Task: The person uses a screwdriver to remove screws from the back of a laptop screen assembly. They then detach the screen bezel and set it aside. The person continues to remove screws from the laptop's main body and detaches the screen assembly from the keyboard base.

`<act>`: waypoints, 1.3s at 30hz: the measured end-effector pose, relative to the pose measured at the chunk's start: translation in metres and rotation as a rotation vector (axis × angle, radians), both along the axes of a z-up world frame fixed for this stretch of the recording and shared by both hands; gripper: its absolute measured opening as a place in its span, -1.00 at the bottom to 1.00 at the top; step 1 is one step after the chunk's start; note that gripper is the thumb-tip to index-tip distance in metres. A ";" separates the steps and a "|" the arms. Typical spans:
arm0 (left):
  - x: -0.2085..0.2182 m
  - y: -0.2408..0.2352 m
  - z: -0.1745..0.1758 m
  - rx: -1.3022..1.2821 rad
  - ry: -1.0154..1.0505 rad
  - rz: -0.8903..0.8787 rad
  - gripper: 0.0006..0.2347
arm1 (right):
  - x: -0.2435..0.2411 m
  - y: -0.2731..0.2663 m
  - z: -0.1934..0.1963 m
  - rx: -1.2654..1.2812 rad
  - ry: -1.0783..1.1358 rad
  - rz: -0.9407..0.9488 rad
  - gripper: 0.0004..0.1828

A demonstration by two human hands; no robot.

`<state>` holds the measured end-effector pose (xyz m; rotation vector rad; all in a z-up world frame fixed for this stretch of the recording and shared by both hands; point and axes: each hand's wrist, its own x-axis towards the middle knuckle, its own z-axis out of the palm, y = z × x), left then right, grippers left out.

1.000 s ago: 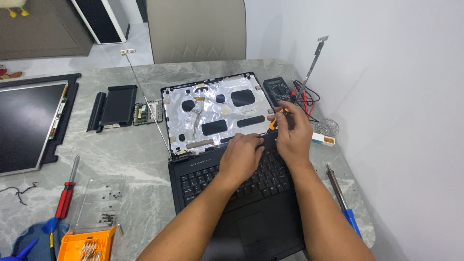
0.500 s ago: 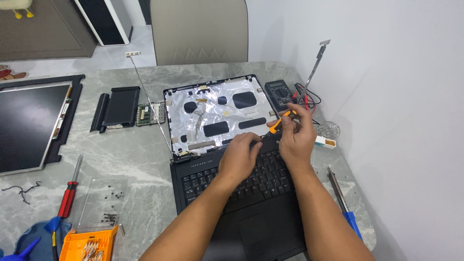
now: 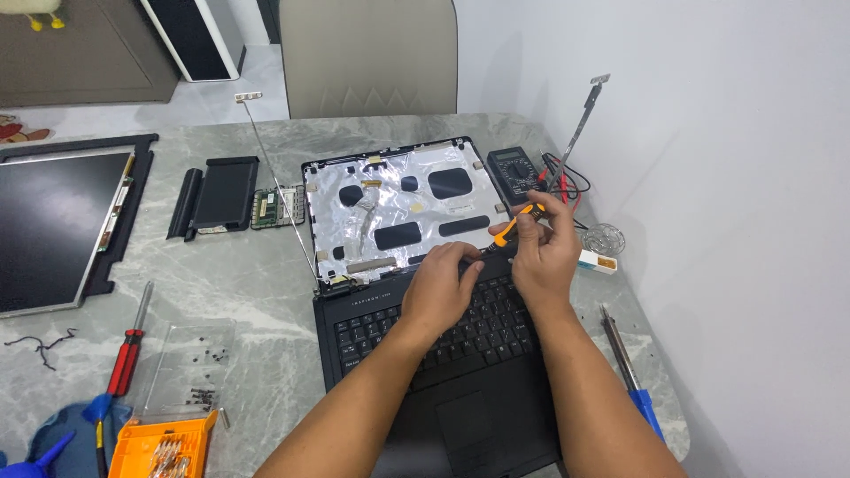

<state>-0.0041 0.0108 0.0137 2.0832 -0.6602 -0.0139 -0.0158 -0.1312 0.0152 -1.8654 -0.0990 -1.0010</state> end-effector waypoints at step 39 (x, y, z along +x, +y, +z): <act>-0.052 0.125 0.040 -0.212 -0.116 -0.081 -0.95 | 0.010 0.002 -0.026 -0.024 -0.210 0.109 -0.73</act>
